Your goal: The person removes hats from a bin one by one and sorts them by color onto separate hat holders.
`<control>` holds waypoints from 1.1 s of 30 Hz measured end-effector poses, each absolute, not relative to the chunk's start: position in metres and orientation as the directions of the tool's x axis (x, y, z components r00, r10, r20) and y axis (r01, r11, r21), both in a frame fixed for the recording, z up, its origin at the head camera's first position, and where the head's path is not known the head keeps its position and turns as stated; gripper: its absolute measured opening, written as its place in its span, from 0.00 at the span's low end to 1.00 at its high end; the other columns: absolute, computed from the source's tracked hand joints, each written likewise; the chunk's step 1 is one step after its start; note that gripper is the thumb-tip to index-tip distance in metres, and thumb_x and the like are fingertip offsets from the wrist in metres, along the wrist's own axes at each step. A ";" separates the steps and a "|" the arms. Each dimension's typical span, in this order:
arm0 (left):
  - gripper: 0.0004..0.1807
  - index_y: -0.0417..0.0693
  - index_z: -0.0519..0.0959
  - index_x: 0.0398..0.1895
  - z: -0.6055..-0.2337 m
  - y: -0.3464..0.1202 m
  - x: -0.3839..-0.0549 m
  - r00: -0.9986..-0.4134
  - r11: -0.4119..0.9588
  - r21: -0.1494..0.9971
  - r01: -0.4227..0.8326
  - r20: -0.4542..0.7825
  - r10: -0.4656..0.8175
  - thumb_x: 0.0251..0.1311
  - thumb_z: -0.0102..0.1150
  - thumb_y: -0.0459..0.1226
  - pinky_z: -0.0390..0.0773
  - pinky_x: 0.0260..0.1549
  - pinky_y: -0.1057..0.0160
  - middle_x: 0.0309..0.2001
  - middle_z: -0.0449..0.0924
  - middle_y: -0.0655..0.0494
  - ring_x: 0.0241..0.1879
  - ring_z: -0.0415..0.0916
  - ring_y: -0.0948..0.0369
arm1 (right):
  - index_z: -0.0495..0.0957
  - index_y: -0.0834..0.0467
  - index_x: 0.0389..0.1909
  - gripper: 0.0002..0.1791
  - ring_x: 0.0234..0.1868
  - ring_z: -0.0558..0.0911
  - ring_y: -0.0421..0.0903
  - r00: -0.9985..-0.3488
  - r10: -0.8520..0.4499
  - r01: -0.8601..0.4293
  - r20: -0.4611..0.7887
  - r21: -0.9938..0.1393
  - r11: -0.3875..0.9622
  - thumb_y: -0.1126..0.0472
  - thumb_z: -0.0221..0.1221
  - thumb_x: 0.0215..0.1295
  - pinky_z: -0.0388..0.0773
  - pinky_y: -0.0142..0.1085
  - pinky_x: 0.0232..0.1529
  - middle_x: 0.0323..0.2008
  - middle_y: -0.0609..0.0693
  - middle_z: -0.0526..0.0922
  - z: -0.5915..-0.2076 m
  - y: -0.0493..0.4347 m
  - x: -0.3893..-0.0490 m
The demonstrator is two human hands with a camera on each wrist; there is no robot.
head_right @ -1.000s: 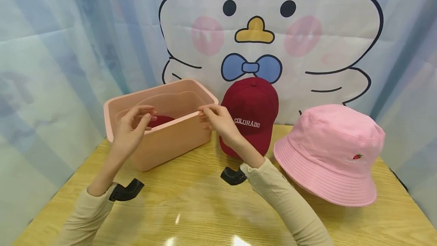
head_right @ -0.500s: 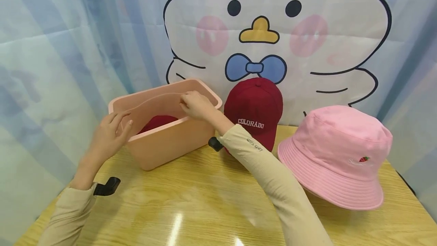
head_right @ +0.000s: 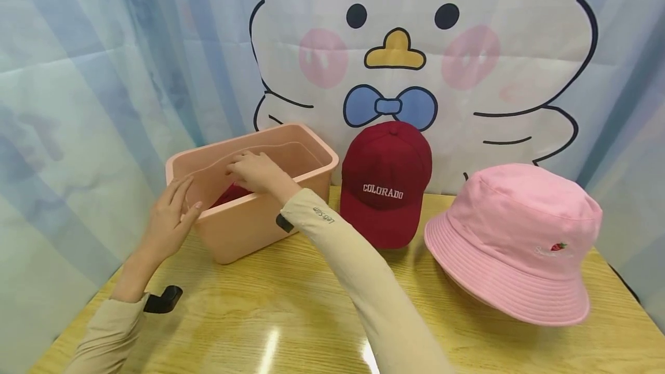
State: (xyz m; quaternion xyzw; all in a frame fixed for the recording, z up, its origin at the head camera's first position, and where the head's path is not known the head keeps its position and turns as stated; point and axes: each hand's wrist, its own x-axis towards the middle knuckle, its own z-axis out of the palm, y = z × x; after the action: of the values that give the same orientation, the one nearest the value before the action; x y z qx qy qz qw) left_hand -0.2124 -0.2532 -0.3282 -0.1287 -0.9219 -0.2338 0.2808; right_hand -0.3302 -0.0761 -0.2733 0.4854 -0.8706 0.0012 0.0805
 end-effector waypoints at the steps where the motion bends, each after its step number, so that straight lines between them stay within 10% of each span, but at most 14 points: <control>1: 0.33 0.35 0.55 0.64 -0.328 -0.253 -0.212 -0.816 0.861 0.359 0.360 0.568 0.105 0.64 0.40 0.50 0.47 0.58 0.36 0.65 0.54 0.37 0.64 0.47 0.38 | 0.72 0.49 0.54 0.18 0.61 0.65 0.45 -0.517 -0.847 -0.843 0.126 0.093 0.529 0.54 0.52 0.63 0.67 0.45 0.58 0.56 0.45 0.72 -0.273 -0.081 -0.329; 12: 0.40 0.40 0.45 0.68 -0.326 -0.249 -0.208 -0.869 0.880 0.378 0.287 0.490 0.073 0.62 0.40 0.54 0.43 0.58 0.33 0.65 0.50 0.33 0.66 0.41 0.36 | 0.69 0.40 0.57 0.19 0.57 0.65 0.41 -0.549 -0.831 -0.820 -0.090 0.249 0.515 0.53 0.48 0.65 0.63 0.45 0.60 0.57 0.37 0.71 -0.288 -0.113 -0.322; 33: 0.41 0.41 0.41 0.69 -0.321 -0.255 -0.208 -0.912 0.886 0.399 0.237 0.405 0.061 0.62 0.38 0.55 0.47 0.54 0.30 0.67 0.47 0.33 0.68 0.38 0.40 | 0.74 0.39 0.51 0.16 0.58 0.64 0.42 -0.609 -0.784 -0.780 -0.125 0.276 0.562 0.56 0.49 0.65 0.57 0.43 0.62 0.49 0.38 0.78 -0.289 -0.116 -0.326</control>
State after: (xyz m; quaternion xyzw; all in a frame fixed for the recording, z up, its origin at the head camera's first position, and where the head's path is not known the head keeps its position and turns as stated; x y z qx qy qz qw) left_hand -0.2084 -0.2546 -0.3211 -0.0784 -0.9514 -0.2257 0.1944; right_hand -0.3257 -0.1163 -0.2893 0.4424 -0.8836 -0.1533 0.0058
